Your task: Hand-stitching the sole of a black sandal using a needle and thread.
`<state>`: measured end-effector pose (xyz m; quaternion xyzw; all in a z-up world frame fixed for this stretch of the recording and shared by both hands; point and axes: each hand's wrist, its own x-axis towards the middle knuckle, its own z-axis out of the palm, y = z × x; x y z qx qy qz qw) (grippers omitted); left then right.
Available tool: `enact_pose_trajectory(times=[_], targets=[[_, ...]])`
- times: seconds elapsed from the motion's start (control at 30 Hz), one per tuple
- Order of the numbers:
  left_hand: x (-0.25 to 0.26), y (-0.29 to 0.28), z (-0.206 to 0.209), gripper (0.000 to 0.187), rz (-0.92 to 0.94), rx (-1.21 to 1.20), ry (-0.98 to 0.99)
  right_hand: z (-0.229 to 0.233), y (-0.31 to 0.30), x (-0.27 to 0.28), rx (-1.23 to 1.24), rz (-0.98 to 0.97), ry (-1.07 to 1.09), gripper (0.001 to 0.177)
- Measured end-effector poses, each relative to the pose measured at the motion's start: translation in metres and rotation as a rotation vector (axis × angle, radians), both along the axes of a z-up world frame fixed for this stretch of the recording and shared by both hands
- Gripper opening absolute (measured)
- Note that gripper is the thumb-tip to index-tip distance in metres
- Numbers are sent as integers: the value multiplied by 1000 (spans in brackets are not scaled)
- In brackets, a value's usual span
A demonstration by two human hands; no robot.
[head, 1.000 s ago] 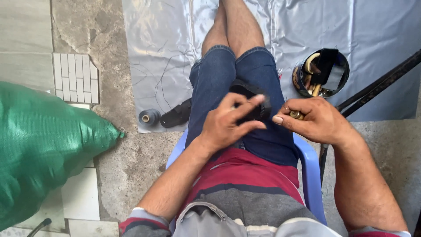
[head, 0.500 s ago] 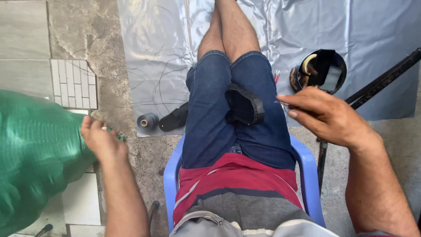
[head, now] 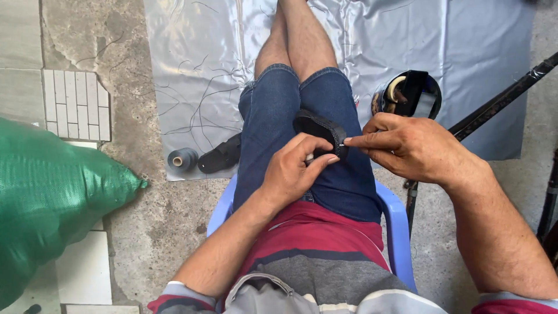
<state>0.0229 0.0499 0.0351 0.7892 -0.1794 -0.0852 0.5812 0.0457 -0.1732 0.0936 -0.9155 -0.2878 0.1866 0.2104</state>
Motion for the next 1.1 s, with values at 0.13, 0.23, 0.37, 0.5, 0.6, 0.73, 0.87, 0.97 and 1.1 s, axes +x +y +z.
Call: enact_pose_trajectory(times=[0.13, 0.23, 0.37, 0.5, 0.6, 0.73, 0.87, 0.97, 1.1], targets=[[-10, -9, -3, 11, 67, -47, -4, 0, -1, 1, -11, 19, -16, 33], [-13, -14, -6, 12, 125, -62, 45, -2, -2, 0, -44, 34, -69, 35], [-17, -21, -10, 12, 138, -108, 47, 8, 4, -1, -293, 53, -106, 34], [-20, -31, -9, 12, 147, -100, 23, 15, 15, -8, -612, 93, -124, 35], [-21, -39, -11, 11, 156, -68, -10, 14, 21, -11, -670, 46, -53, 31], [-25, -43, -19, 11, 177, -83, -13, 2, 7, -11, -596, 39, -57, 31], [-24, -40, -18, 12, 186, -136, 0, -14, -10, -11, -222, -12, -164, 25], [-24, -41, -20, 12, 181, -140, -17, -16, -11, -9, -152, 11, -212, 24], [-25, -43, -28, 11, 169, -118, -88, -16, -6, -10, -186, 43, -264, 20]])
